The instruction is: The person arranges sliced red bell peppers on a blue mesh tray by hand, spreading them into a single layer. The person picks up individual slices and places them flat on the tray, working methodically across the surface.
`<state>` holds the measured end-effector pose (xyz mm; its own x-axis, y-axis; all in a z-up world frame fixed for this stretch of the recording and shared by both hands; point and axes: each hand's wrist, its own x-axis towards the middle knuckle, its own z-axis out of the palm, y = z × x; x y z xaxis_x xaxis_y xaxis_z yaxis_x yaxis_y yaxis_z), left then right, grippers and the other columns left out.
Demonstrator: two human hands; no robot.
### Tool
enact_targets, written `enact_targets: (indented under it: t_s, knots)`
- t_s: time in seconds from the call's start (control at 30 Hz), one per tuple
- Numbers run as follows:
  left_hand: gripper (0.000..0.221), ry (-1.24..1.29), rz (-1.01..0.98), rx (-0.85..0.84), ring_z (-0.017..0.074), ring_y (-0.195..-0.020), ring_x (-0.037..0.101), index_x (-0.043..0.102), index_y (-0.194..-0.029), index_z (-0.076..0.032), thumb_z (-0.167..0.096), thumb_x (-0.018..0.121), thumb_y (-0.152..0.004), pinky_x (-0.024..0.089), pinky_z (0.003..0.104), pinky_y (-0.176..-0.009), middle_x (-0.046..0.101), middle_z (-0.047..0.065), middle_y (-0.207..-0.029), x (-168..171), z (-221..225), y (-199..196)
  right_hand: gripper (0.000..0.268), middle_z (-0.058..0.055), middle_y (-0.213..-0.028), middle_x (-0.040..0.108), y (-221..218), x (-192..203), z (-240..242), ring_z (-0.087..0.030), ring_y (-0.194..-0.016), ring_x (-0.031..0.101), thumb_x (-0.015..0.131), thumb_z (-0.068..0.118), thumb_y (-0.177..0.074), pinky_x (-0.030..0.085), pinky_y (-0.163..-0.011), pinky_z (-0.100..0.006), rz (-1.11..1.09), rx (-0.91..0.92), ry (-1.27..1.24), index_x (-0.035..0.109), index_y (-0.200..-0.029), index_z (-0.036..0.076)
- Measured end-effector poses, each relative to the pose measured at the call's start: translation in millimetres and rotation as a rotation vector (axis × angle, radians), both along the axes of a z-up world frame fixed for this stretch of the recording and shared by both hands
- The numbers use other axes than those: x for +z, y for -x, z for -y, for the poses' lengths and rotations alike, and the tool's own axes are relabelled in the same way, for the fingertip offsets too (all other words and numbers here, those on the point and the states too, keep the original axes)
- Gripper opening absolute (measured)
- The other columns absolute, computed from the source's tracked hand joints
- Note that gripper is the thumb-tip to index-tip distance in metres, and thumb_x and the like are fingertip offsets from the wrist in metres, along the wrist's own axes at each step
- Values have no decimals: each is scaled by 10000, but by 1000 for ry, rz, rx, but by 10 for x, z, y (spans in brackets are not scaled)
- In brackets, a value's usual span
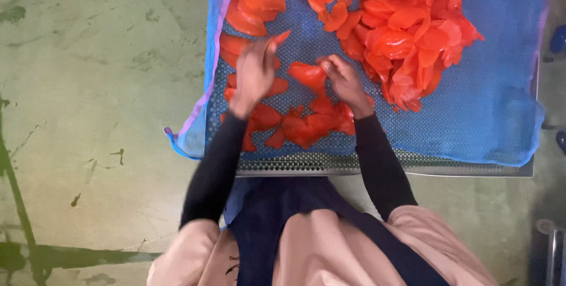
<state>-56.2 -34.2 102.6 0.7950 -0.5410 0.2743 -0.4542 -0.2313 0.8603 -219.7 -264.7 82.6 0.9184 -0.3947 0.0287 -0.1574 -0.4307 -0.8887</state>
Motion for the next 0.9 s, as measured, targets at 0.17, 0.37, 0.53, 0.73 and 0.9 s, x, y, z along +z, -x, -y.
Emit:
enact_targets:
  t_s: [0.17,0.37,0.53,0.73,0.9]
  knots:
    - [556,-505,489,-89,604,-1656,68,749,-1542,-311,-181,456,-1088,144,895,-1292,249,337,-1805,-812,182,-464,768,-142,-1482,610,19,-100,-193,-340,-1251,627,656,624,-1038,512,-1049,-466,-280,134,235,437,-1558,104]
    - [815,-110,320,-278,583,-1403,606,521,-1617,59,-326,852,-979,473,673,-1186,622,387,-1487,-825,433,457,711,-318,-1294,792,105,-203,-152,-556,-1248,744,866,386,-1007,587,-1098,-655,-291,19,287,514,-1574,143]
    - [987,67,-371,-265,597,-1345,692,423,-1711,5,-350,952,-958,555,697,-1126,758,381,-1379,-211,68,654,765,-208,-1664,646,240,539,-280,-315,-1521,572,901,104,-977,475,-1268,-529,4,262,-106,596,-1678,65]
    - [284,421,-612,91,204,-908,777,807,-1316,-112,-336,757,-1148,664,383,-774,836,109,-1039,-881,-153,674,412,-68,-1356,850,-265,374,-248,-289,-1315,778,762,91,-1084,614,-1115,-427,75,198,253,805,-1484,182]
    - [777,346,-974,396,351,-1517,626,659,-1635,-105,-463,837,-970,423,557,-1310,659,286,-1596,-797,-211,698,468,-243,-1614,670,-735,-109,-277,-491,-1520,581,797,209,-1135,456,-1285,-571,226,362,621,731,-1581,79]
